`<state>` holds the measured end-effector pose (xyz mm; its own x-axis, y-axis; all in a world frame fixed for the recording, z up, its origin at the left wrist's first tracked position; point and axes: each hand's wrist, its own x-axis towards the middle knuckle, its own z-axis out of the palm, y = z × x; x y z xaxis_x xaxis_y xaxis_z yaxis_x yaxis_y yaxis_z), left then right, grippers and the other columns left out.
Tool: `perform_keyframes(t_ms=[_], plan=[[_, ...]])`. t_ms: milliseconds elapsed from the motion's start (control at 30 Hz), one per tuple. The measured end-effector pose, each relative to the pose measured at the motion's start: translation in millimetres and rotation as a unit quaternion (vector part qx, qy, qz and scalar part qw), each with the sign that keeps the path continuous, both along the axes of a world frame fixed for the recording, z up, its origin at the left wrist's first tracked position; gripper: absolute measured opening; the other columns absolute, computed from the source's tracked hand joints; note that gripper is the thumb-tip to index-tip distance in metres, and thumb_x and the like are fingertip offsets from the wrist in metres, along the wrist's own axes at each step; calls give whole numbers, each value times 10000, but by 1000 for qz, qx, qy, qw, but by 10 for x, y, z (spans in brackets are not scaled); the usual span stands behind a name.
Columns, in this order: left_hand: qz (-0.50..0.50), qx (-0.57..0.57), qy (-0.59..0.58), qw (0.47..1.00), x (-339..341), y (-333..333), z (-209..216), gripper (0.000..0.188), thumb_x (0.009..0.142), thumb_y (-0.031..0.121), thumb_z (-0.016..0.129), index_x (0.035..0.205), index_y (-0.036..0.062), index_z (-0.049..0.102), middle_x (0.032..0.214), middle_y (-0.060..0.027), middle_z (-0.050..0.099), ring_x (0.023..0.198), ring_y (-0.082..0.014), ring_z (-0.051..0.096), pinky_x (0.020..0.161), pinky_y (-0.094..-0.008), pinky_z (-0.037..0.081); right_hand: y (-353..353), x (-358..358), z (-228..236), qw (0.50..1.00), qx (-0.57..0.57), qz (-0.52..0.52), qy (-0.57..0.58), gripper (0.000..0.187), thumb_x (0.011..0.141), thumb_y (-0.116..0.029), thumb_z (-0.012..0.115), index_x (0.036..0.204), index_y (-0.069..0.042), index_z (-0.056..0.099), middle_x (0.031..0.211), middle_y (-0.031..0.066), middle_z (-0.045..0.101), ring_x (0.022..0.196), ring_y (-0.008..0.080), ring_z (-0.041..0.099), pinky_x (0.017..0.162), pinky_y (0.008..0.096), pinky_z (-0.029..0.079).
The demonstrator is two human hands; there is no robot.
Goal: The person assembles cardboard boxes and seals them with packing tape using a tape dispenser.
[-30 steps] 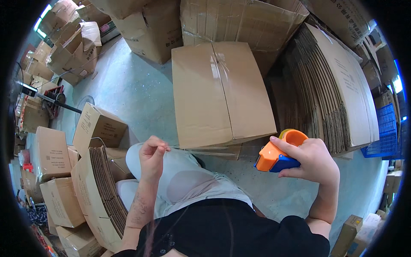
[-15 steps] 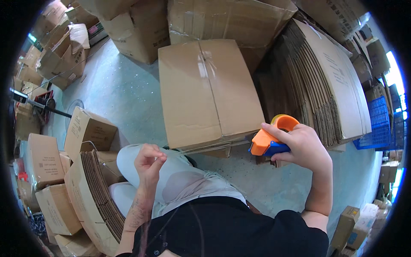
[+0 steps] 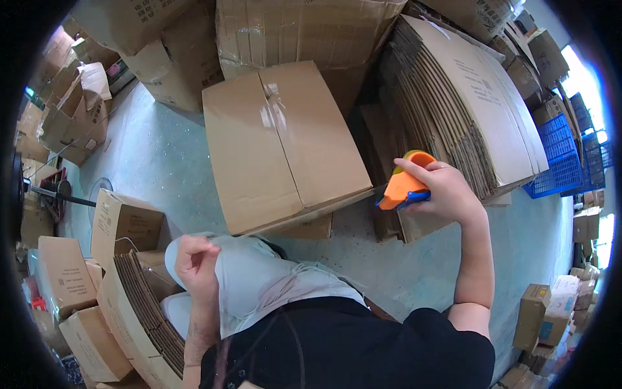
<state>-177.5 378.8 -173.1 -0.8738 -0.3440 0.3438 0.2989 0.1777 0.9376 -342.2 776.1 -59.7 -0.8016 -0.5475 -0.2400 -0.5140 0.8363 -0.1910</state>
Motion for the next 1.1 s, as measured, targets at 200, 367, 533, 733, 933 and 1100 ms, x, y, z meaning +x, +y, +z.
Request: perform_keyframes(t_ms=[200,367,533,733,933,1100], plan=[[-1,0,14,1000,6,21,-49,173,783,-39,754,862,47,626,812,-26,523,739,-147,506,653,-262,413,141,-71,-66,999,6,-41,-13,937,610,-217,884,1439,-247,449,1062,120,646,1007,312,607,940,400,482],[-11,14,12,1000,52,53,-147,180,778,-10,772,860,62,629,802,-17,516,747,-147,498,673,-269,422,122,-132,-100,998,-13,-52,-36,934,611,-192,883,1439,-253,456,1071,119,645,1045,303,594,957,391,472],[9,12,33,999,34,-1,-195,184,767,-13,778,860,62,637,798,-19,528,741,-148,503,676,-274,427,55,-176,-56,997,-11,-58,-56,970,574,-178,887,1441,-219,455,1095,142,633,1059,320,579,974,403,462],[1,-18,8,1000,-15,28,-126,167,755,-37,773,850,54,671,808,-32,594,779,-153,549,690,-262,435,99,-171,38,999,-24,-40,-26,954,575,-169,883,1431,-237,467,1038,133,644,1022,315,598,951,406,474],[-36,180,7,983,-128,-82,-395,202,801,-82,722,904,55,615,920,-40,543,813,-122,569,758,-245,466,1,11,269,1000,13,-20,-17,951,539,-206,879,1410,-230,499,961,139,654,935,327,598,926,409,475],[-51,231,1,972,-208,-94,-471,238,779,-102,727,870,71,591,902,-30,529,805,-120,558,755,-244,463,-69,105,364,999,28,-13,14,952,532,-212,887,1405,-236,508,1014,106,669,946,321,600,960,406,463]])
